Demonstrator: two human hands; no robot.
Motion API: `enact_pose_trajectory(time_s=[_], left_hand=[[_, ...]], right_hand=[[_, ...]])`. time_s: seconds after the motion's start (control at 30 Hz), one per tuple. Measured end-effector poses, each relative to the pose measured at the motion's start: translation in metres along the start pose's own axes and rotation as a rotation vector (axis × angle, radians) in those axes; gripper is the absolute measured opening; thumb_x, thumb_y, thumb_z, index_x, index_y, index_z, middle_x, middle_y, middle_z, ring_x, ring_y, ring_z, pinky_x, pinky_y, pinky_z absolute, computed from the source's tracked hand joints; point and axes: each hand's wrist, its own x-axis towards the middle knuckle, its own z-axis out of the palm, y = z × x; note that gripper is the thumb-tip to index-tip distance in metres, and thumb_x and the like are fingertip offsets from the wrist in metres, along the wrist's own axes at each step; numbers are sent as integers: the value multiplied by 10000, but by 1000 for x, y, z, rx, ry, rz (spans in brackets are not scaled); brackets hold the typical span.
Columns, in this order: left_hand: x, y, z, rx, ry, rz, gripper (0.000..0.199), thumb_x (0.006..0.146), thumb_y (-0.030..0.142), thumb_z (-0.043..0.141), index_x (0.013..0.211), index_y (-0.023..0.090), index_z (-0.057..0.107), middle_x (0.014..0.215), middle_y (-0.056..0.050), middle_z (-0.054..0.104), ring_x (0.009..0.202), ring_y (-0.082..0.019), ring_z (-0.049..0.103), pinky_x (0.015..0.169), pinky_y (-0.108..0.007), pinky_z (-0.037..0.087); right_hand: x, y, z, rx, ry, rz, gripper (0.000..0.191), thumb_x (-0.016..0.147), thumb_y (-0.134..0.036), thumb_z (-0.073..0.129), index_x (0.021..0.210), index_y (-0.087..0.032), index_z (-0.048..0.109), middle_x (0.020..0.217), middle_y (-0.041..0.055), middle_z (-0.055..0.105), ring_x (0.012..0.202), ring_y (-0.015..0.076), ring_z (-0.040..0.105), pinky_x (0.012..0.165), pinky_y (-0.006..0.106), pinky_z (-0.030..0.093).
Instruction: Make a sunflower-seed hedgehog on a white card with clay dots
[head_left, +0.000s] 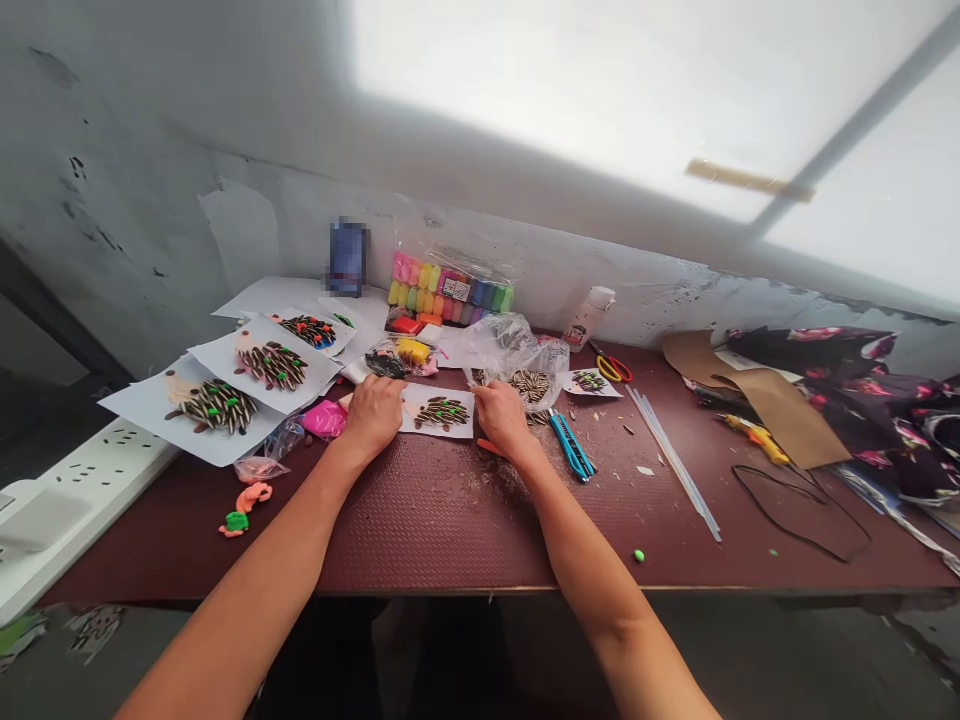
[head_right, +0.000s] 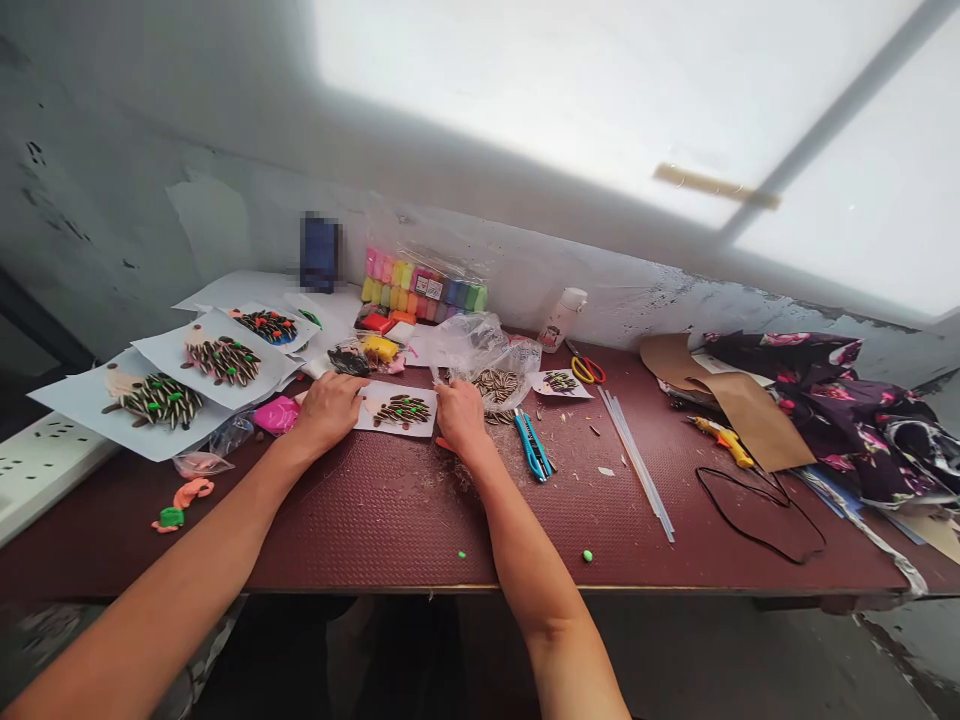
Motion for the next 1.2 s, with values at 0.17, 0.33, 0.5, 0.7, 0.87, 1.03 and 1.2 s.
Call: enact_pose_trajectory(time_s=[0.17, 0.33, 0.5, 0.7, 0.87, 1.03, 1.2], left_hand=[[-1, 2, 0, 42, -13, -7, 402, 848, 165, 452, 1092, 145, 770, 1041, -207, 744, 1021, -378, 623, 885, -492, 450], [1, 1, 0, 51, 10, -7, 422, 824, 128, 452, 1096, 178, 771, 1043, -174, 759, 1006, -348, 632, 869, -460, 451], [2, -1, 1, 62, 8, -14, 409, 823, 142, 465, 1083, 188, 776, 1037, -164, 762, 990, -345, 638, 854, -454, 455], [3, -3, 1, 73, -14, 2, 387, 838, 162, 480, 1092, 197, 770, 1048, -160, 754, 998, -347, 634, 866, -455, 452], [2, -2, -1, 30, -44, -6, 380, 872, 144, 463, 1095, 181, 768, 1074, -178, 737, 1034, -360, 629, 889, -465, 436], [1, -1, -2, 51, -59, 6, 380, 887, 134, 453, 1094, 163, 769, 1096, -185, 735, 1045, -361, 633, 884, -459, 437], [0, 3, -3, 113, -58, 13, 377, 895, 133, 446, 1088, 176, 768, 1086, -161, 748, 1027, -334, 643, 873, -443, 455]], right_hand=[[0, 4, 3, -65, -21, 24, 378, 1035, -243, 402, 1184, -226, 749, 1082, 127, 686, 1027, 243, 600, 850, 316, 403], [-1, 2, 2, -50, -9, 15, 364, 1038, -252, 410, 1212, -230, 728, 1083, 119, 686, 1037, 237, 600, 854, 311, 400], [-1, -1, -4, -54, 0, 55, 343, 1031, -260, 421, 1078, -149, 742, 1041, 145, 711, 1000, 245, 624, 846, 312, 404], [-2, -1, -1, -69, -45, 11, 348, 1000, -165, 411, 1147, -164, 727, 1094, 151, 707, 1038, 266, 628, 845, 329, 406], [-1, -2, 3, -66, -30, 21, 402, 998, -153, 374, 1240, -164, 695, 1128, 155, 696, 1067, 271, 616, 876, 337, 412], [1, -3, 3, 6, -34, -49, 462, 982, -112, 366, 1353, -156, 638, 1222, 157, 684, 1137, 274, 593, 952, 343, 407], [3, -4, 6, 34, -46, -18, 500, 977, -107, 367, 1427, -158, 576, 1266, 156, 674, 1170, 272, 592, 979, 337, 408]])
